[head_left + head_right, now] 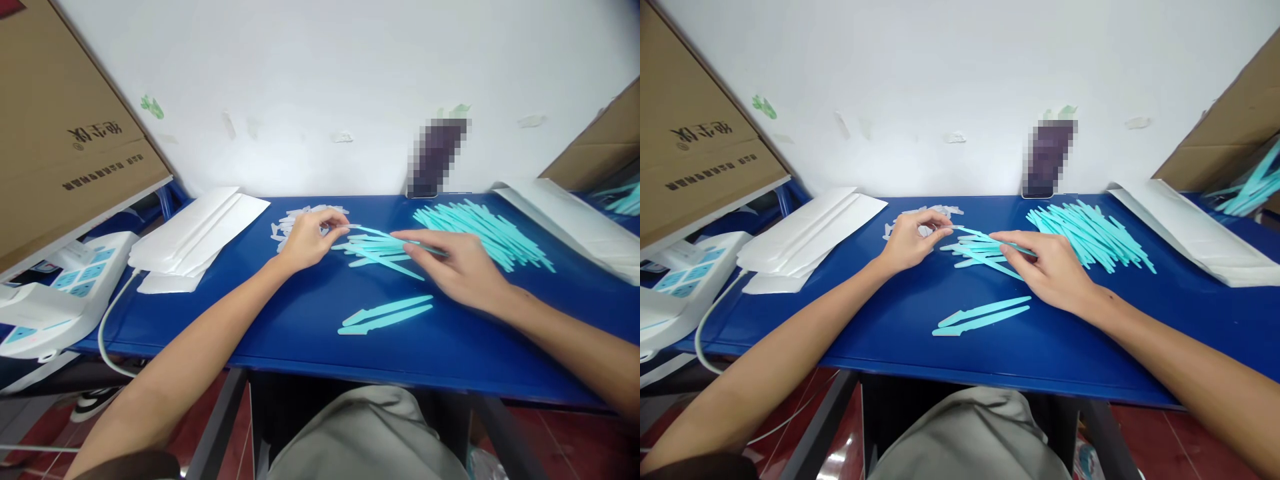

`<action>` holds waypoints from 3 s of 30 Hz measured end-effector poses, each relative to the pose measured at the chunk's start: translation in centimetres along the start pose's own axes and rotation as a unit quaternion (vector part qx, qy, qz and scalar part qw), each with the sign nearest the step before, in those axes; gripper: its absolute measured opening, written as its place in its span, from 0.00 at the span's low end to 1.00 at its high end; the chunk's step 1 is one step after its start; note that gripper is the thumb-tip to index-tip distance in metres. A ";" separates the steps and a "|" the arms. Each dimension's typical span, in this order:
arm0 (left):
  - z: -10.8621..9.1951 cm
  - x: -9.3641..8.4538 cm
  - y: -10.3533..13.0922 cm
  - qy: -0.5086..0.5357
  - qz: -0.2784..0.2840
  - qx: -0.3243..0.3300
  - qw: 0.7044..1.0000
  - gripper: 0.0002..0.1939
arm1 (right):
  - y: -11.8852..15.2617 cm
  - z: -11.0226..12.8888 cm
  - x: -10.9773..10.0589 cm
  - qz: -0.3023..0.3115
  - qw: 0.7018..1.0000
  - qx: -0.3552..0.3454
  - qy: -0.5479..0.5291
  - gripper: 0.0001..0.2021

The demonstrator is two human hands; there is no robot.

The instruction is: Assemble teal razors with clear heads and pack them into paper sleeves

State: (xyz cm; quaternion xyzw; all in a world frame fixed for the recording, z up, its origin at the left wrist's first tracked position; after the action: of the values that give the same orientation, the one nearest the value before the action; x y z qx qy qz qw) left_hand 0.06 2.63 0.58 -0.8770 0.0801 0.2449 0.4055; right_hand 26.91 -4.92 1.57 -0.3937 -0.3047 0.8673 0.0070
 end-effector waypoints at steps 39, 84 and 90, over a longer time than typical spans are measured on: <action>1.2 -0.5 -0.3 -0.326 0.231 0.067 0.914 0.18 | 0.3 1.2 -0.1 0.325 0.936 -0.136 -0.016 0.15; -3.5 2.3 0.6 0.035 0.104 -0.004 0.994 0.18 | 0.3 0.5 0.4 -0.013 0.989 -0.099 0.111 0.12; -1.4 -0.4 -0.3 -0.198 0.120 0.069 0.970 0.22 | 0.2 -0.2 0.8 0.040 0.986 -0.133 0.094 0.15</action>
State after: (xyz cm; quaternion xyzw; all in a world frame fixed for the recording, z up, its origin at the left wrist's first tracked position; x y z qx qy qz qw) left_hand 0.32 1.75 1.76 -0.7649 0.1196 0.4546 0.4403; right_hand 26.54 -4.81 0.79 -0.4827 -0.3993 0.7777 -0.0511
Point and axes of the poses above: each hand's wrist, its own y-axis away from the middle knuckle, its own x-axis out of the palm, z = x × y, the point moved 1 cm from there along -y, towards the middle knuckle, and after that the axes turned 4 degrees about -z, right-handed, at the moved point
